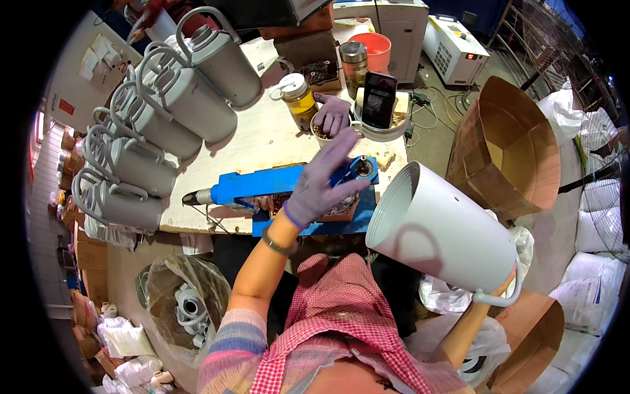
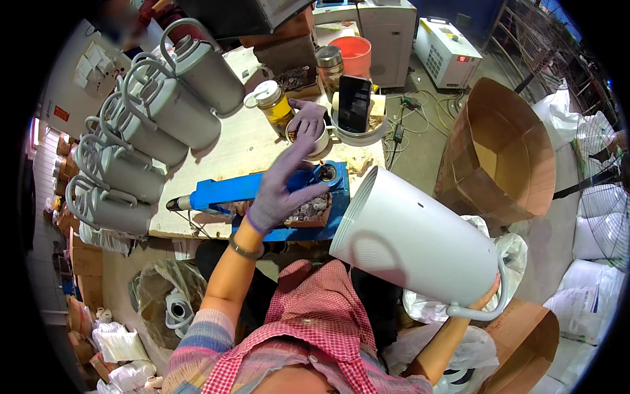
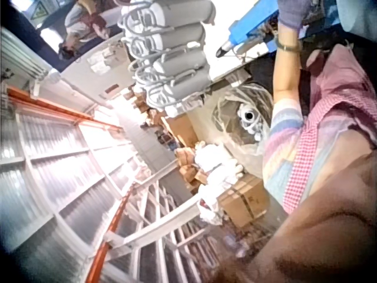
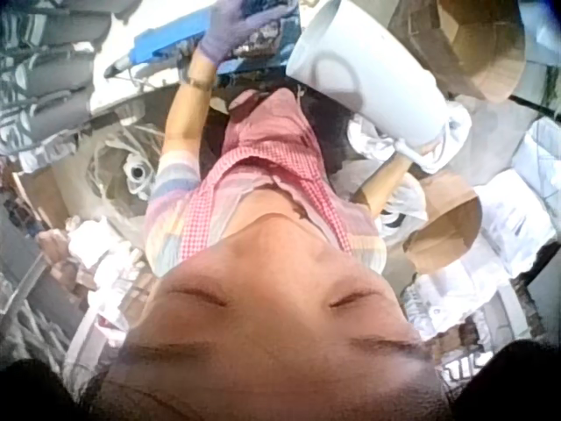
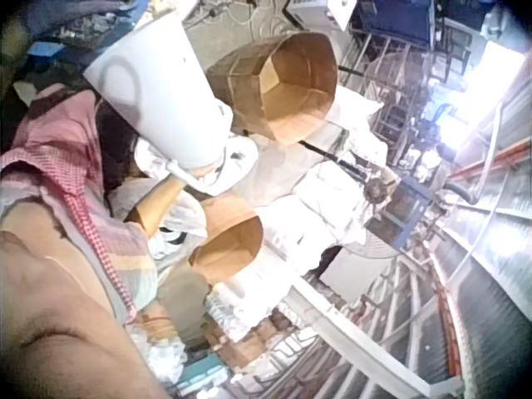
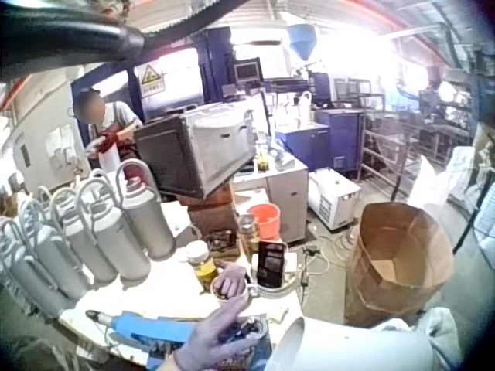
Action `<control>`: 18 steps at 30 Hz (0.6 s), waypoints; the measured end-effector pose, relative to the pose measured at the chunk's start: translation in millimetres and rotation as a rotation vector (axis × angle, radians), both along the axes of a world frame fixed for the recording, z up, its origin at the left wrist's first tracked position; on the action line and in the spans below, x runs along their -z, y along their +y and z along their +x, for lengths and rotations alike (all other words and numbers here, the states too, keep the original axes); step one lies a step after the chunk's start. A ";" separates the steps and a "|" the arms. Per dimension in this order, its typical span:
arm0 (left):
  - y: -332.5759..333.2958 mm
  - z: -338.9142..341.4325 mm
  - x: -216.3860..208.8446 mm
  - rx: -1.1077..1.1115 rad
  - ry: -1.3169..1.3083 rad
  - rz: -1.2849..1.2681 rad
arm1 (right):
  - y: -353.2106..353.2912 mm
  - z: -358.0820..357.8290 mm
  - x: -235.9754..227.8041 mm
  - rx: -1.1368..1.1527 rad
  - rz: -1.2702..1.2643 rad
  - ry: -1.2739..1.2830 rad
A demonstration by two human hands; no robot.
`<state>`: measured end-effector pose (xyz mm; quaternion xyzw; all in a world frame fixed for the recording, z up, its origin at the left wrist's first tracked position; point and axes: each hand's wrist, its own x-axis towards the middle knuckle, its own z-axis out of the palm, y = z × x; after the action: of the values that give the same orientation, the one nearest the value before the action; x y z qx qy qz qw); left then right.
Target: The person assembles white plastic containers by hand in a workshop setting. They pick up a container body, insert a small circular component into the opening, and then attach a handle to the side. The person repeats this process for multiple units, placing the finished containers on a nearby table.
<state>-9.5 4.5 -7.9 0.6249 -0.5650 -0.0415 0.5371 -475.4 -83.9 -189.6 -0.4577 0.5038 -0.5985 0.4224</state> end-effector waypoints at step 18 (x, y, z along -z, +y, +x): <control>51.2 52.2 128.2 0.097 -0.679 0.923 | 21.0 -23.9 -7.5 -0.163 -0.064 0.274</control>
<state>42.6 55.7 -136.1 0.7463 -0.6572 -0.1055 -0.0051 -499.3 -63.0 -182.1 -0.5877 0.4985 -0.5101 0.3819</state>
